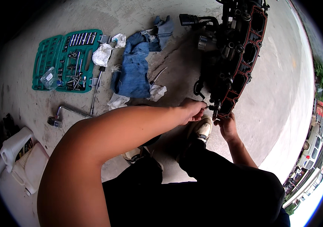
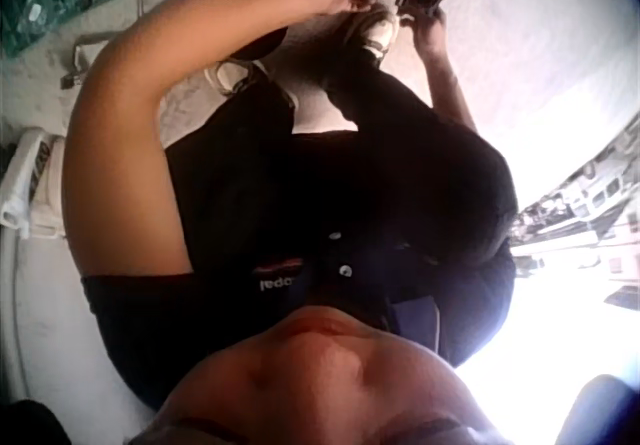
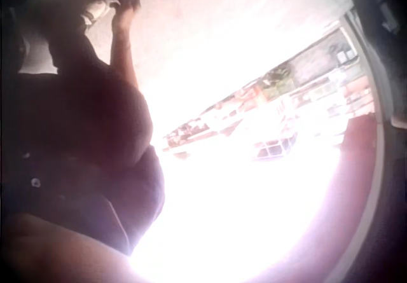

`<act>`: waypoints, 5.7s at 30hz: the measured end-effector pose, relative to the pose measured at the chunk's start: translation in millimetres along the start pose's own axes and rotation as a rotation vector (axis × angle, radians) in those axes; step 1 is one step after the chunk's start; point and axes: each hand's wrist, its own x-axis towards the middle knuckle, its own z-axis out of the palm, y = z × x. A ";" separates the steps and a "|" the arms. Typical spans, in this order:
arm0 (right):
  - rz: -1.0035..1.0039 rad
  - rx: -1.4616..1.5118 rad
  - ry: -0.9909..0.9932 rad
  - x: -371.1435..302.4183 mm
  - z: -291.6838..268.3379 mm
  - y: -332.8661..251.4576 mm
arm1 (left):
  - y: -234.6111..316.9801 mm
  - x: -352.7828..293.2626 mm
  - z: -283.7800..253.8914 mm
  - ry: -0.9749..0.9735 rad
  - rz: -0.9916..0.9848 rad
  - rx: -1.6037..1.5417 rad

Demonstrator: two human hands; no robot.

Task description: The person wipes an intake manifold with a cloth, carries it to the engine bay of a car, and positions it onto the engine block by hand.

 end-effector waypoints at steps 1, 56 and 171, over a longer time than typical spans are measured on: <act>0.001 -0.006 -0.003 0.6 -1.0 0.6 | -3.8 -1.0 3.8 0.070 0.068 -0.011; -0.040 0.085 -0.035 -2.1 2.2 -19.5 | 103.0 7.1 -35.6 -0.072 0.718 0.612; -0.064 -0.511 -0.114 19.9 -22.1 -92.0 | 115.1 39.2 -26.2 -0.771 0.352 -0.359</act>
